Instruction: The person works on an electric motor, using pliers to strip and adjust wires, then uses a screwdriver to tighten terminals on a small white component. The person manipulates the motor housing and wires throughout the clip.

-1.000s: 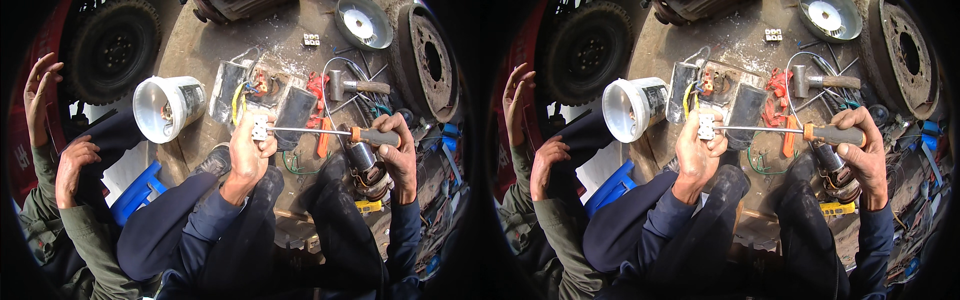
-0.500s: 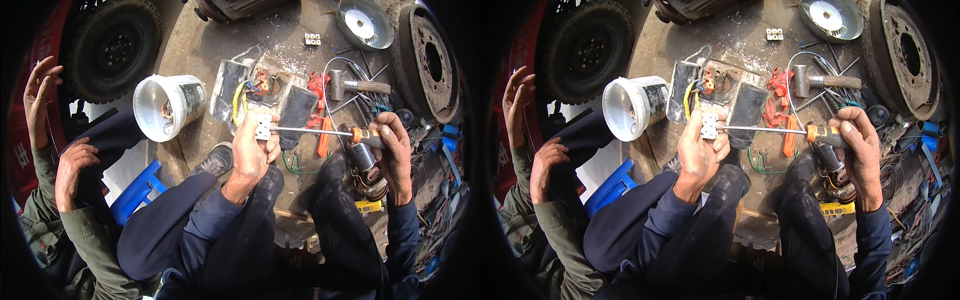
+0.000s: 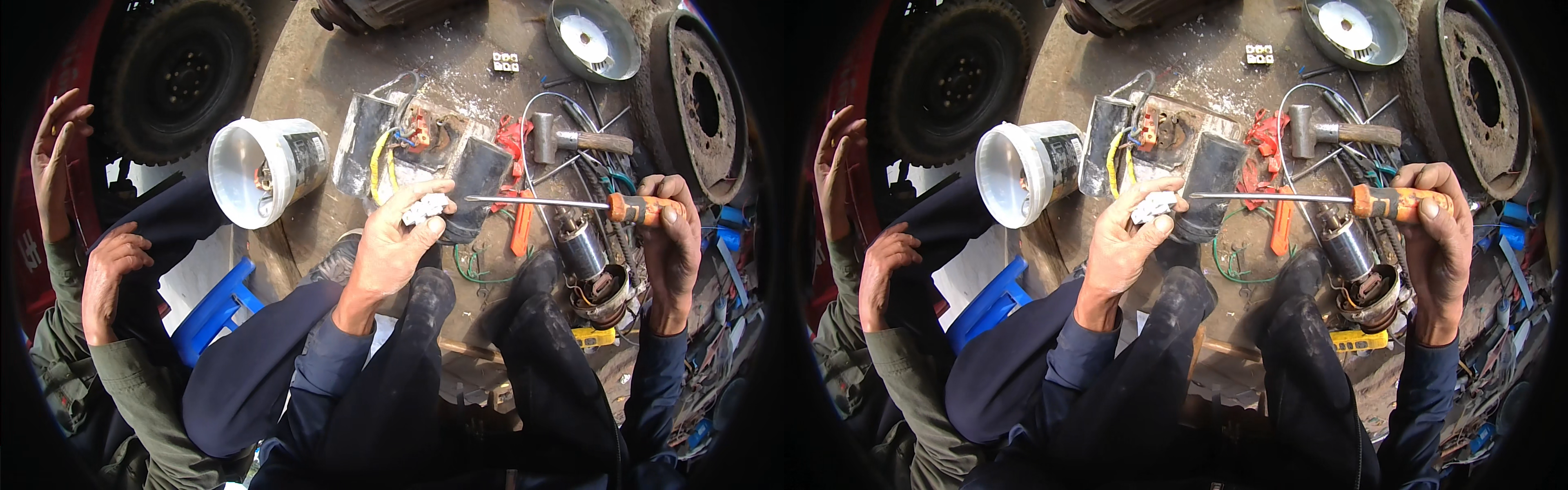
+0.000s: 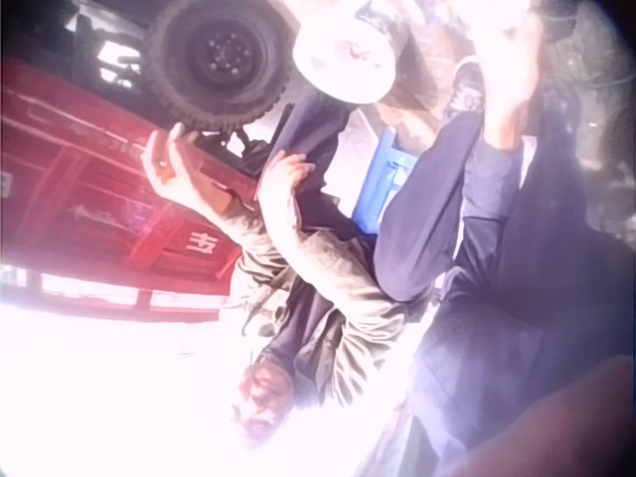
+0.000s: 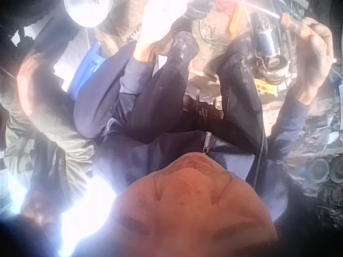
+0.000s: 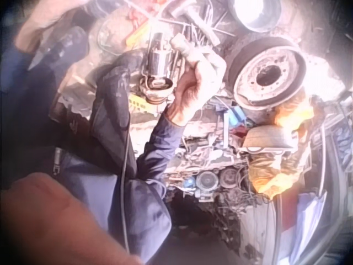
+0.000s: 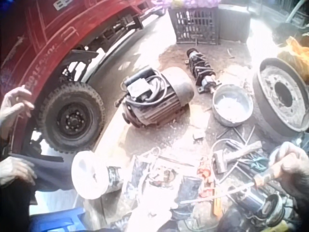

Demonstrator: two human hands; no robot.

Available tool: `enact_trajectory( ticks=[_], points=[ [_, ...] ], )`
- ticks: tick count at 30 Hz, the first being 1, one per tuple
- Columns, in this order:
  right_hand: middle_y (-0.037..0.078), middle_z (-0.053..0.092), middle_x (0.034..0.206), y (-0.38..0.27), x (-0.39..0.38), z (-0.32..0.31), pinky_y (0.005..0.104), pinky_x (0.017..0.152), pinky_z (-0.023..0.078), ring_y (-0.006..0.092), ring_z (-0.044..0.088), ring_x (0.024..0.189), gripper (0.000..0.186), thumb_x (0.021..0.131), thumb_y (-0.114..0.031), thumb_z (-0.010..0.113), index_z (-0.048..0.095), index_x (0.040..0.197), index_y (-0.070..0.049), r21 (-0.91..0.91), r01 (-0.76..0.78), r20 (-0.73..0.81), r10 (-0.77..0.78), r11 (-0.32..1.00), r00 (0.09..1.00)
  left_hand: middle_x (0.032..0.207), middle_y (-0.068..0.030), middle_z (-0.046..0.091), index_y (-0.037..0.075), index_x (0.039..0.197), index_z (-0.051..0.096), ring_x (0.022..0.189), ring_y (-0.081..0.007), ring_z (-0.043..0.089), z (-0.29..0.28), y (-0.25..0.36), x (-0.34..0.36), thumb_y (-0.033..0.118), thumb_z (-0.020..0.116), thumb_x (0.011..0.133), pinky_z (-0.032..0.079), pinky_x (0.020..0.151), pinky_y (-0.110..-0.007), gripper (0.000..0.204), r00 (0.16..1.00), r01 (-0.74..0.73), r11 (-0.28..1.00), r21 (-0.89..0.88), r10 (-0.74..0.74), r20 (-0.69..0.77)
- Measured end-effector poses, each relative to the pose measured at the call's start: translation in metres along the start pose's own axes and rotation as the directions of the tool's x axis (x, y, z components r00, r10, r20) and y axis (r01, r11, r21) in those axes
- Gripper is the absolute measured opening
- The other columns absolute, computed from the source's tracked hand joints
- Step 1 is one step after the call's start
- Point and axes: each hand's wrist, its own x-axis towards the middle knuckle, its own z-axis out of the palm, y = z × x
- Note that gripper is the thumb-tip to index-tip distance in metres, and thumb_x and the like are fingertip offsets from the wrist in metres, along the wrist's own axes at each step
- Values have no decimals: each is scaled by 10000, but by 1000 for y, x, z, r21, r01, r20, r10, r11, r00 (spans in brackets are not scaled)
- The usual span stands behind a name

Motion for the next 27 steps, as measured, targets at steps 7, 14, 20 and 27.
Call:
enact_trajectory(
  ticks=[7,14,20,27],
  points=[
    [145,610,1125,-12,3,23,308,976,494,163,600,1013,353,935,-252,745,555,1123,-21,-138,95,55,-88,986,995,1121,-44,722,16,1297,686,963,-69,639,12,8,-6,-1,755,975,537,815,-241,329,970,-39,884,467,145,-195],
    [151,608,1139,-24,11,29,322,990,499,173,608,1034,328,958,-238,716,550,1139,-20,-164,159,74,-148,974,986,957,-40,676,16,1190,647,789,-74,575,6,7,-4,-3,739,949,488,671,-250,259,967,-105,764,637,229,-116],
    [143,619,1138,-24,15,34,321,982,501,181,619,1046,317,956,-247,709,561,1132,-29,-206,167,90,-152,964,984,988,-78,650,12,1180,649,801,-111,592,7,6,-4,49,762,959,494,683,-280,251,976,-129,791,598,208,-65],
    [139,630,1117,-25,15,38,315,962,513,177,630,1029,315,949,-260,719,576,1110,-29,-237,156,79,-141,959,987,1016,-119,653,16,1153,665,884,-256,654,4,8,-2,65,825,915,524,801,-354,291,955,-226,666,711,297,26]
  ],
)
